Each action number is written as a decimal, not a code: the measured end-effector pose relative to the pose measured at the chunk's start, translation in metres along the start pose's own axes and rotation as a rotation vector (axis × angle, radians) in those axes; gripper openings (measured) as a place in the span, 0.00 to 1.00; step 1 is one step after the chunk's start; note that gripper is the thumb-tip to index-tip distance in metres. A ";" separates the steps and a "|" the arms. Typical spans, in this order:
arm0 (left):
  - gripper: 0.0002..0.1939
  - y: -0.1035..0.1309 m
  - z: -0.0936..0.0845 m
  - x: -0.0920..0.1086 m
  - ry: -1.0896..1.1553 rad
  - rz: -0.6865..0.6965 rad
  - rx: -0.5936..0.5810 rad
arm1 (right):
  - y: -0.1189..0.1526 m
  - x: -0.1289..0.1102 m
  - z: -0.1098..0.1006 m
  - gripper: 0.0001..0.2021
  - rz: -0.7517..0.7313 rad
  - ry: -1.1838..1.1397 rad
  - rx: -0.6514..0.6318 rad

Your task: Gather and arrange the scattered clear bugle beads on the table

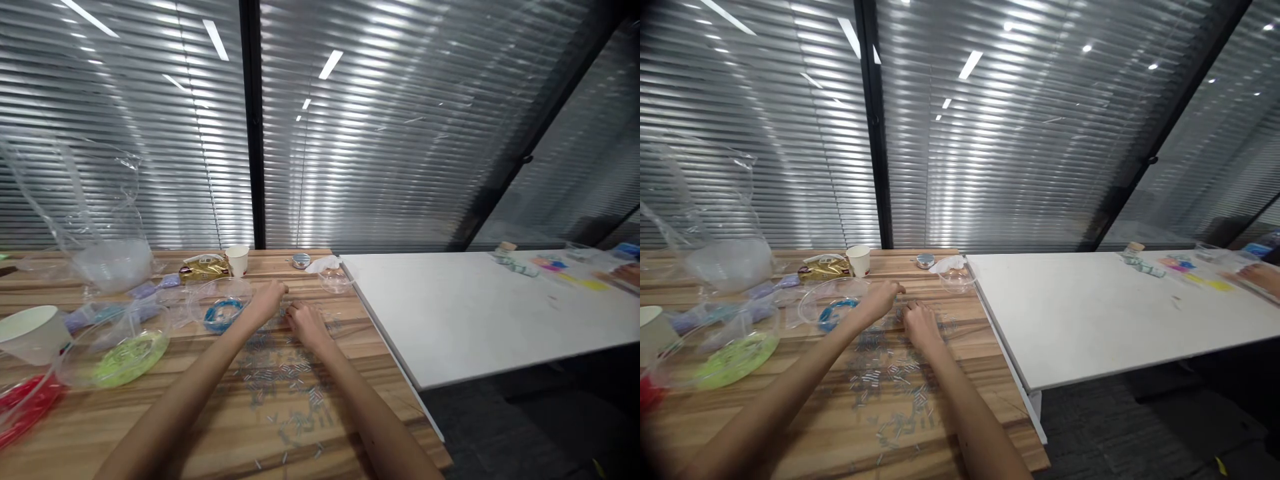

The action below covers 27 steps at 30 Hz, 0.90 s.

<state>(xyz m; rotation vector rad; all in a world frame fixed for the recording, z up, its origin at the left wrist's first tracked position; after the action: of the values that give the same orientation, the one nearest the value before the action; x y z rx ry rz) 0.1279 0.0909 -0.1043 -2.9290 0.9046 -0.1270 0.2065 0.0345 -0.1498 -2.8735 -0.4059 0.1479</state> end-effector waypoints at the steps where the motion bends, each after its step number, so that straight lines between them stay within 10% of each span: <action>1: 0.15 0.000 0.007 0.001 0.001 0.015 -0.025 | 0.000 0.000 -0.001 0.08 0.001 -0.003 0.000; 10: 0.07 -0.012 0.042 -0.035 -0.010 0.031 -0.056 | 0.001 -0.001 -0.010 0.09 -0.016 -0.019 0.020; 27: 0.09 -0.025 0.052 -0.060 0.034 0.061 -0.127 | 0.000 0.002 -0.004 0.09 -0.027 0.002 0.013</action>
<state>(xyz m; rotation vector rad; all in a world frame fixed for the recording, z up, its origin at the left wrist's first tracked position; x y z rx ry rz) 0.0981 0.1479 -0.1566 -3.0194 1.0438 -0.1199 0.2087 0.0347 -0.1464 -2.8543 -0.4416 0.1425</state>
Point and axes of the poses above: each hand's wrist, its own y-axis away from the middle knuckle, its own z-axis out of the palm, x = y × z, the point moved 6 cm from there along -y, towards the middle knuckle, and after that the axes turned 1 degree about -z, right-handed, at the moved point
